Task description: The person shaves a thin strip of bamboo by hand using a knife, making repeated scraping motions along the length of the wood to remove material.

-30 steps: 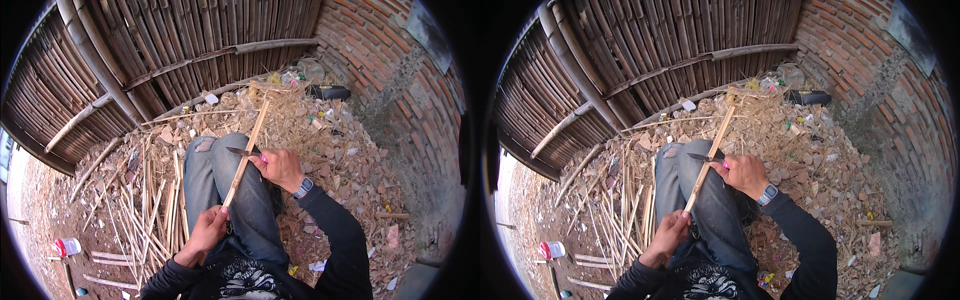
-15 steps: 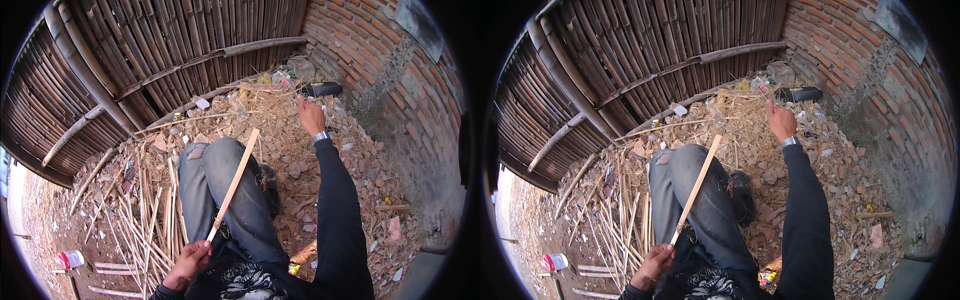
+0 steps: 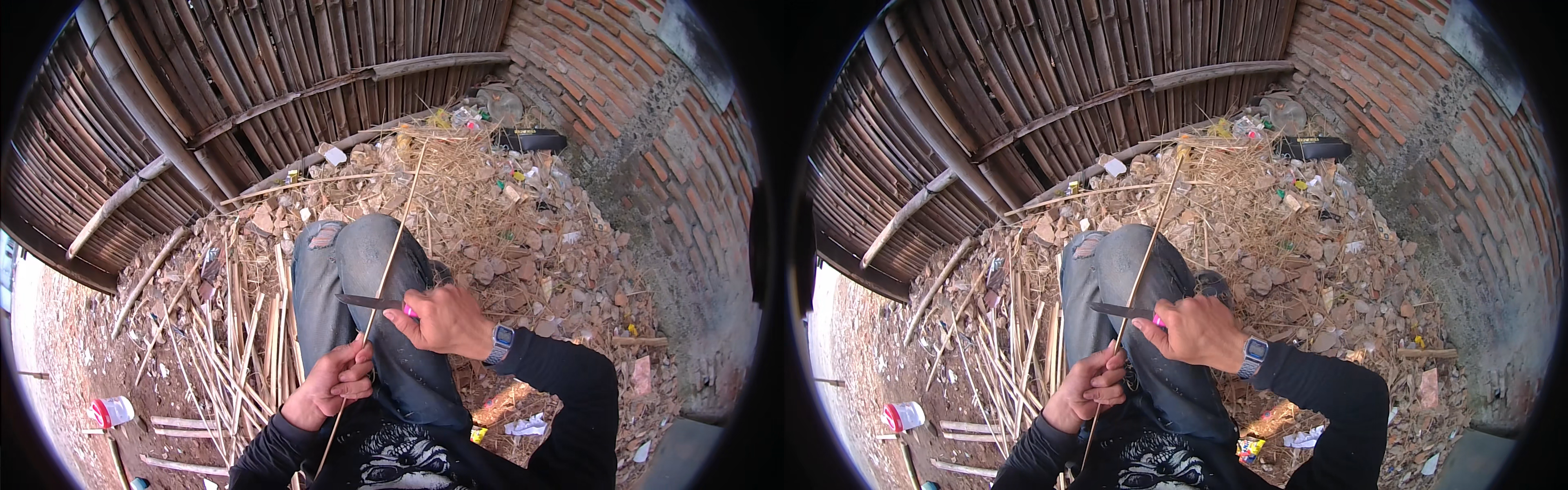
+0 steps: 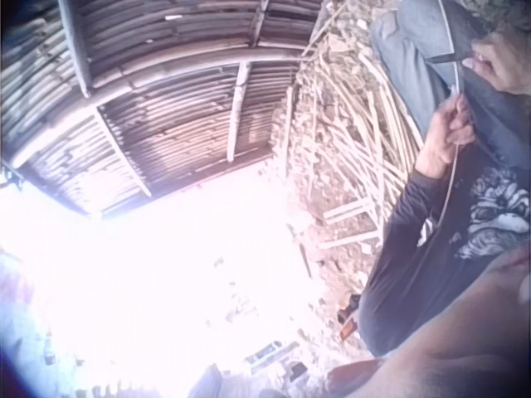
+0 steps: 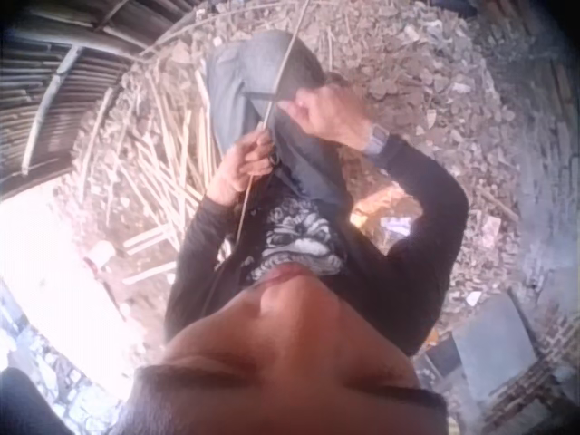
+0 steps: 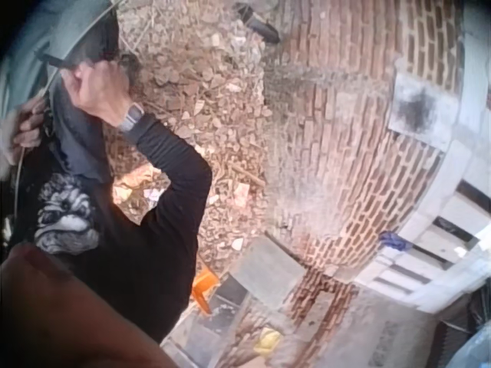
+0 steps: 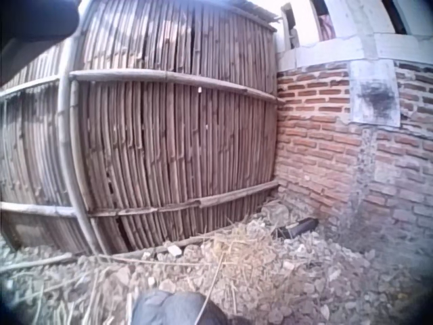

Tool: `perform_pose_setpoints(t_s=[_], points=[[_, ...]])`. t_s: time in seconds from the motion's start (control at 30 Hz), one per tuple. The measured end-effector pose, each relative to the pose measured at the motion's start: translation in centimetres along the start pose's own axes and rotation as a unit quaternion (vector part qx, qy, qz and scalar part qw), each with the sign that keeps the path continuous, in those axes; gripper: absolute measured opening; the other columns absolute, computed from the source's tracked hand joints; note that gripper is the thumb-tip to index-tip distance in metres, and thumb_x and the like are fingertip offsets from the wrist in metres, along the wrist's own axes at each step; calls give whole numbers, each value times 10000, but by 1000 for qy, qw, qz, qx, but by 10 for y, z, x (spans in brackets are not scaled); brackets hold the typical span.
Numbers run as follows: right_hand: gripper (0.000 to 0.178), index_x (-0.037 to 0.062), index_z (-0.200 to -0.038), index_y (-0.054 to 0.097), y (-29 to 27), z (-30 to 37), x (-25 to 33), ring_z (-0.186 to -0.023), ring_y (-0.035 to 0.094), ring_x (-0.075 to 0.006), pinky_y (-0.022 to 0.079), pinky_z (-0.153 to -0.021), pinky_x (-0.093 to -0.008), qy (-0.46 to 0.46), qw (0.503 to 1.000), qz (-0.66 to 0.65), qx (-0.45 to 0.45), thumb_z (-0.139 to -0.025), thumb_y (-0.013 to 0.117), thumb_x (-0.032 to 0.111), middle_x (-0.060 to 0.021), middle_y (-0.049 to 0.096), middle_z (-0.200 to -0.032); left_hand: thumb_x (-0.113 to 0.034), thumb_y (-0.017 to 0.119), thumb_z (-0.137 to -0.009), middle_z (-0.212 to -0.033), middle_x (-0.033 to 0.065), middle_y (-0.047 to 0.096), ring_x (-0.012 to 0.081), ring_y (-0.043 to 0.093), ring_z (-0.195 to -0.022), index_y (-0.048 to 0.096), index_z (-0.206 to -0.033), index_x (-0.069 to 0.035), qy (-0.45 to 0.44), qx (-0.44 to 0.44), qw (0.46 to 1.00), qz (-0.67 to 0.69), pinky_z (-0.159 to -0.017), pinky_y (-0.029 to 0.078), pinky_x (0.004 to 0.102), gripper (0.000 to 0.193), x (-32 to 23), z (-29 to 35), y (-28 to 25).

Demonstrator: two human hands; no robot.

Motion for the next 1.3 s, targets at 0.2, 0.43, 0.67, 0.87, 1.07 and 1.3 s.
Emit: perform_pose_setpoints(t_s=[0.2, 0.43, 0.67, 0.87, 1.07, 1.3], points=[[525, 50, -709, 627, 0, -19, -14, -506, 655, -395, 524, -462, -494, -32, 997, 46, -53, -983, 601, 498, -179, 618, -536, -435, 402, -1113, -524, -69, 294, 60, 220, -359, 466, -847, -150, 33, -37, 998, -23, -405, 205, 242, 394, -2, 6, 2], [666, -2, -671, 658, -55, -72, -170, -549, 607, -434, 482, -547, -537, 183, 965, 154, -105, -1038, 481, 525, -247, 596, -589, -410, 465, -1099, -519, -58, 276, 62, 213, -371, 459, -819, -126, 32, -102, 990, -89, -400, 192, 242, 399, 19, 51, -13], [684, -52, -740, 686, -96, -66, -273, -683, 653, -465, 494, -684, -563, 255, 933, 83, -242, -1060, 439, 499, -273, 653, -688, -422, 459, -1096, -525, -67, 310, 48, 218, -369, 438, -792, -140, -43, -18, 997, 59, -406, 206, 223, 415, 51, 72, -44], [565, 20, -734, 637, -55, -63, -98, -572, 591, -412, 451, -573, -497, 95, 985, -103, -98, -1052, 487, 462, -189, 567, -566, -418, 406, -1113, -534, -89, 335, 28, 256, -359, 425, -793, -160, -53, 66, 989, 123, -402, 215, 205, 412, 25, 41, -20], [519, 39, -671, 585, 6, 1, -1, -536, 623, -428, 489, -512, -512, -4, 998, -57, 34, -1006, 594, 436, -211, 572, -539, -424, 452, -1095, -552, -73, 368, 30, 281, -367, 422, -806, -155, -66, 104, 980, 157, -410, 230, 206, 396, 14, 13, 2], [528, 47, -703, 618, 1, -17, -26, -514, 636, -413, 508, -485, -512, -4, 999, 41, -27, -1003, 582, 480, -186, 596, -532, -506, 427, -1089, -531, -71, 277, 38, 193, -372, 403, -782, -161, 6, -75, 997, -19, -398, 185, 229, 463, 8, 22, -7]])
Point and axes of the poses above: each hand's wrist, its own z-axis away from the middle knuckle, its own y-axis out of the palm, x = y × z, the point moved 9 cm from there along -z, towards the middle knuckle
